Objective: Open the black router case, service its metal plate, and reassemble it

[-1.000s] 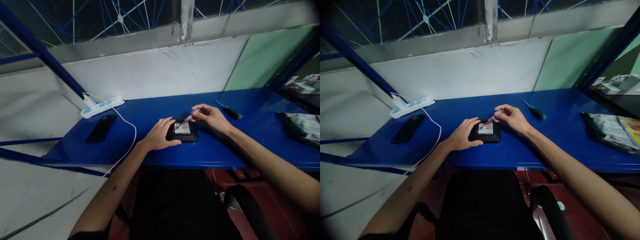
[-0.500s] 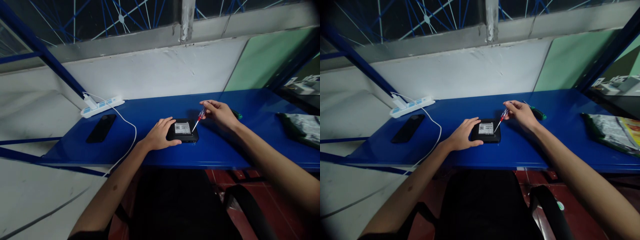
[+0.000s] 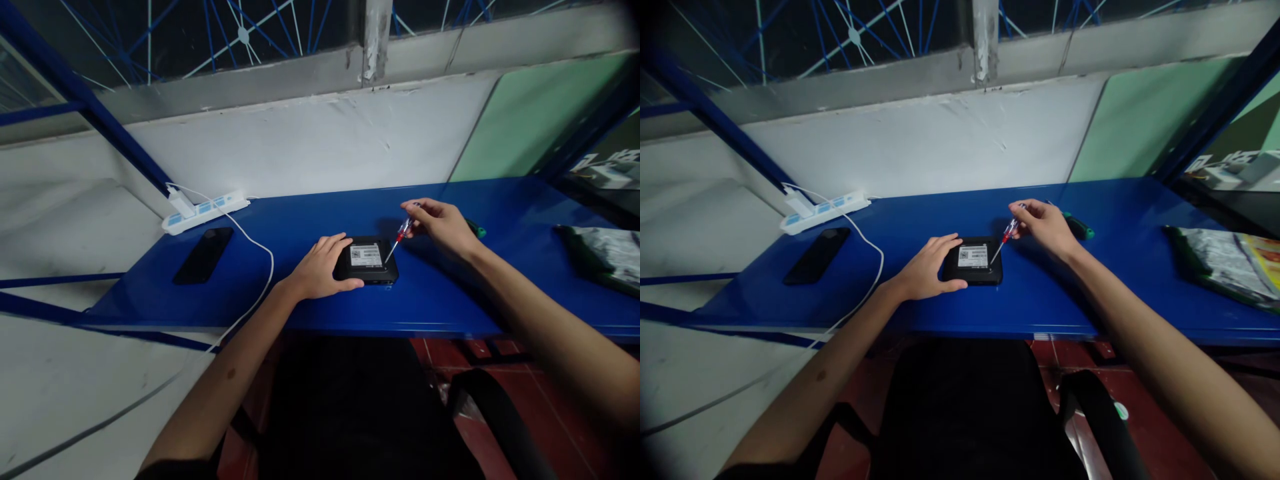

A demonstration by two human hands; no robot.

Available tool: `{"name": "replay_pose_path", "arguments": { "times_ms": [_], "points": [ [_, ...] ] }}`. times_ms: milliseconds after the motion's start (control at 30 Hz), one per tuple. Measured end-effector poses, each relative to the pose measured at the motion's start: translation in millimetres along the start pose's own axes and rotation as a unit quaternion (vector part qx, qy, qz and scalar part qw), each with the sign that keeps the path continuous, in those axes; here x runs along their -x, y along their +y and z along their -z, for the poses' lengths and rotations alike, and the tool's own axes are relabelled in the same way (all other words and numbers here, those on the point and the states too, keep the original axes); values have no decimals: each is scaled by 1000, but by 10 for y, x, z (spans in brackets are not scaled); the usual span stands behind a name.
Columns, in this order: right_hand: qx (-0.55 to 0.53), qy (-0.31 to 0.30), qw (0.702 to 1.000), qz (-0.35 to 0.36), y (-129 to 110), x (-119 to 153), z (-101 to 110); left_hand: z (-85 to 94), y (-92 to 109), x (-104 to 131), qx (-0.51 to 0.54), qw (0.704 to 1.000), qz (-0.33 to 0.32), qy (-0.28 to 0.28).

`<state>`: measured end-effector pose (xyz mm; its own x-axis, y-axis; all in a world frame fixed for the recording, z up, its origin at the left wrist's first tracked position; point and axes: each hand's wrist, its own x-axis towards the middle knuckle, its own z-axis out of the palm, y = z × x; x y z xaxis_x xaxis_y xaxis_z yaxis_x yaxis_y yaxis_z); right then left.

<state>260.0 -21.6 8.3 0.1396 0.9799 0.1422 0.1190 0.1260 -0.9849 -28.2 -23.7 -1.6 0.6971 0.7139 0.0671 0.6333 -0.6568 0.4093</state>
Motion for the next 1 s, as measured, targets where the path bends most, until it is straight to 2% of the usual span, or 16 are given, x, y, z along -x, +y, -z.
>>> {"name": "replay_pose_path", "arguments": {
  "times_ms": [133,267,433,667,800,1000],
  "points": [
    [-36,12,999,5,-14,-6,16,2,4,1,2,1000,2,-4],
    [-62,-7,998,4,-18,7,12,6,14,3,-2,1000,4,-5],
    [-31,-35,999,0,-7,33,-16,-3,6,1,-2,1000,0,5],
    [1,-35,999,22,22,19,5,-23,-21,-3,-8,1000,-5,5],
    [20,-34,998,55,-38,43,16,-33,-36,-2,-8,1000,-10,11],
    [63,-60,986,144,-163,125,34,-27,-25,0,-12,1000,-2,4]
  ]
}}
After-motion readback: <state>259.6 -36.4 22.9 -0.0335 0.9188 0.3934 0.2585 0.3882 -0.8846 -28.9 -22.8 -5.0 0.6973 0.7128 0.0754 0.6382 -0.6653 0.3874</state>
